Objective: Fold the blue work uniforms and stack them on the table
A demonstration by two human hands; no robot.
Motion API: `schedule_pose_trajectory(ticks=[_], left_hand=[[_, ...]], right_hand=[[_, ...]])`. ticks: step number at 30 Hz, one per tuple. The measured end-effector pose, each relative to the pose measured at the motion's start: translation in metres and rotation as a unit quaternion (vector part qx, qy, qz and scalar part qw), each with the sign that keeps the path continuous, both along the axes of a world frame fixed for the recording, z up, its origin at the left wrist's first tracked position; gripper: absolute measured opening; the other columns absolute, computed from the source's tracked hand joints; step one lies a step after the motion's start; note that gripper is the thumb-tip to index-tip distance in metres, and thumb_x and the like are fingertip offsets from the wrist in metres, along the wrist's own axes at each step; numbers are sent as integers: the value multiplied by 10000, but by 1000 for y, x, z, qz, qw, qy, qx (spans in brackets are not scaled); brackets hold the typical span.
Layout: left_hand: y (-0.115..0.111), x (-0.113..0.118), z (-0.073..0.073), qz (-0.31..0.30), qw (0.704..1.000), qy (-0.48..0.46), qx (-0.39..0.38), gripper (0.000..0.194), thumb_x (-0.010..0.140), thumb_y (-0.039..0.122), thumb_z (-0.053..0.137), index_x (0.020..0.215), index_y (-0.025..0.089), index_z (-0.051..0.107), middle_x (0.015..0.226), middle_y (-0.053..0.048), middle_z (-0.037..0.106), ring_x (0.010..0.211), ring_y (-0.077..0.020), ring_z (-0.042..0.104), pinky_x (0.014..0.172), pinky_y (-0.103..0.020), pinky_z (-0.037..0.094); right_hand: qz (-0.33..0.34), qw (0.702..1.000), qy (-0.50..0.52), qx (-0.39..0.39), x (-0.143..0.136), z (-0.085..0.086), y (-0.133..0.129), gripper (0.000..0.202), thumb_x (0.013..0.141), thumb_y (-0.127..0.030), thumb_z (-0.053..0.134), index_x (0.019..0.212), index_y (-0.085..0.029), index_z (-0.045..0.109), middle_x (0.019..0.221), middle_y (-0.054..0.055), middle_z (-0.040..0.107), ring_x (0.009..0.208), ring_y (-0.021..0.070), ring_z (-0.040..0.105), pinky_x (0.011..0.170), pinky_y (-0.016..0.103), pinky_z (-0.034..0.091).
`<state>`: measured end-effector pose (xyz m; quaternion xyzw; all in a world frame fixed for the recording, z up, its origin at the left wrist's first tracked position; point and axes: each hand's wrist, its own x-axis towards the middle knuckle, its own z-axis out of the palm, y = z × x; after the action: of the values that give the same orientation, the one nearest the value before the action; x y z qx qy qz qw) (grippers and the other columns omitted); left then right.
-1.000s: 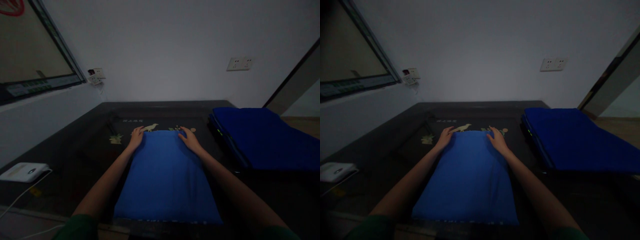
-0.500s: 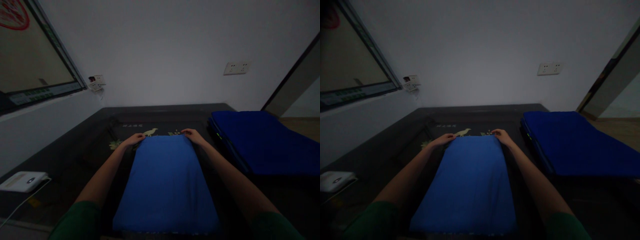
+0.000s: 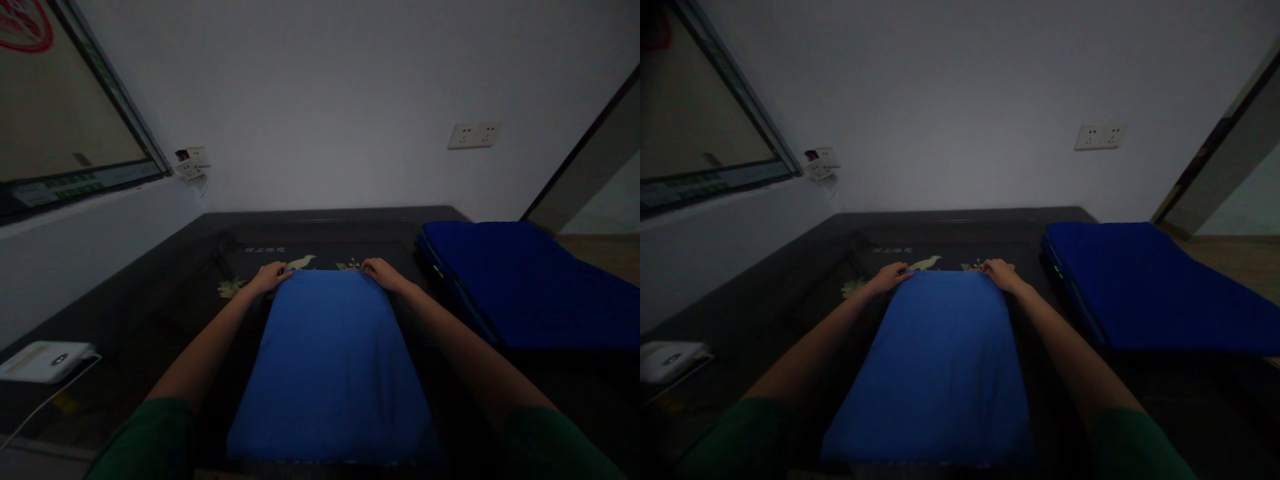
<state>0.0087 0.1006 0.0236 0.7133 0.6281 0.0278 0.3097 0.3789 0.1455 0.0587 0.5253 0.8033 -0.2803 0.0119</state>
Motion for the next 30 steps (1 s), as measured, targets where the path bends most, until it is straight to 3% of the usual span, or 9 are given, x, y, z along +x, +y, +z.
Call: schedule_pose_trajectory(ticks=[8, 12, 14, 16, 18, 21, 25, 30], left_hand=[[-15, 14, 12, 13, 993, 100, 67, 338, 916, 465, 452, 1013, 186, 617, 1111, -135, 603, 1099, -303, 531, 985, -455, 353], [-35, 36, 34, 30, 976, 122, 177, 347, 947, 368, 414, 1188, 180, 577, 1291, -154, 530, 1243, -303, 443, 1088, -468, 268], [-49, 50, 44, -23, 979, 71, 189, 387, 965, 369, 379, 1268, 194, 543, 1387, -129, 473, 1291, -274, 413, 1110, -439, 268], [-64, 63, 50, -107, 983, 0, 152, 443, 978, 418, 345, 1368, 246, 466, 1499, -82, 365, 1362, -247, 346, 1132, -434, 251], [-77, 73, 49, -158, 982, -38, 101, 498, 979, 476, 316, 1449, 314, 351, 1574, -37, 228, 1430, -240, 232, 1157, -468, 191], [-88, 78, 40, -148, 987, -27, 55, 542, 968, 537, 291, 1482, 369, 253, 1597, -6, 133, 1464, -254, 109, 1167, -519, 109], [-88, 77, 29, -108, 993, -7, 51, 536, 954, 574, 292, 1466, 416, 269, 1593, 30, 139, 1466, -272, 86, 1168, -525, 99], [-72, 80, 19, -84, 995, 1, 57, 527, 951, 572, 298, 1457, 423, 292, 1587, 36, 167, 1461, -284, 116, 1163, -528, 125]], right_hand=[[70, 982, -154, 87, -6, 13, -14, 278, 970, -269, 411, 1154, -184, 601, 1124, 127, 605, 1083, 251, 520, 876, 381, 473], [31, 985, -99, 139, -19, 36, -31, 348, 969, -310, 406, 1249, -181, 567, 1192, 120, 590, 1129, 255, 503, 937, 395, 458], [43, 988, -45, 143, -30, 46, -46, 398, 977, -348, 381, 1306, -185, 537, 1266, 116, 569, 1180, 248, 490, 978, 395, 440], [83, 989, -19, 117, -40, 49, -62, 449, 978, -405, 366, 1364, -215, 496, 1378, 108, 508, 1277, 259, 436, 1041, 433, 389], [111, 990, -33, 76, -45, 44, -76, 500, 967, -471, 369, 1418, -266, 435, 1483, 85, 405, 1375, 295, 326, 1089, 521, 310], [122, 990, -57, 43, -41, 28, -87, 537, 957, -519, 369, 1459, -332, 348, 1556, 34, 273, 1437, 314, 180, 1112, 579, 233], [126, 989, -49, 60, -29, 12, -82, 541, 964, -532, 342, 1474, -359, 297, 1578, 14, 196, 1452, 285, 125, 1142, 533, 203], [142, 987, -56, 55, -27, 0, -58, 532, 966, -525, 345, 1471, -365, 297, 1580, 4, 188, 1448, 283, 149, 1151, 522, 180]])
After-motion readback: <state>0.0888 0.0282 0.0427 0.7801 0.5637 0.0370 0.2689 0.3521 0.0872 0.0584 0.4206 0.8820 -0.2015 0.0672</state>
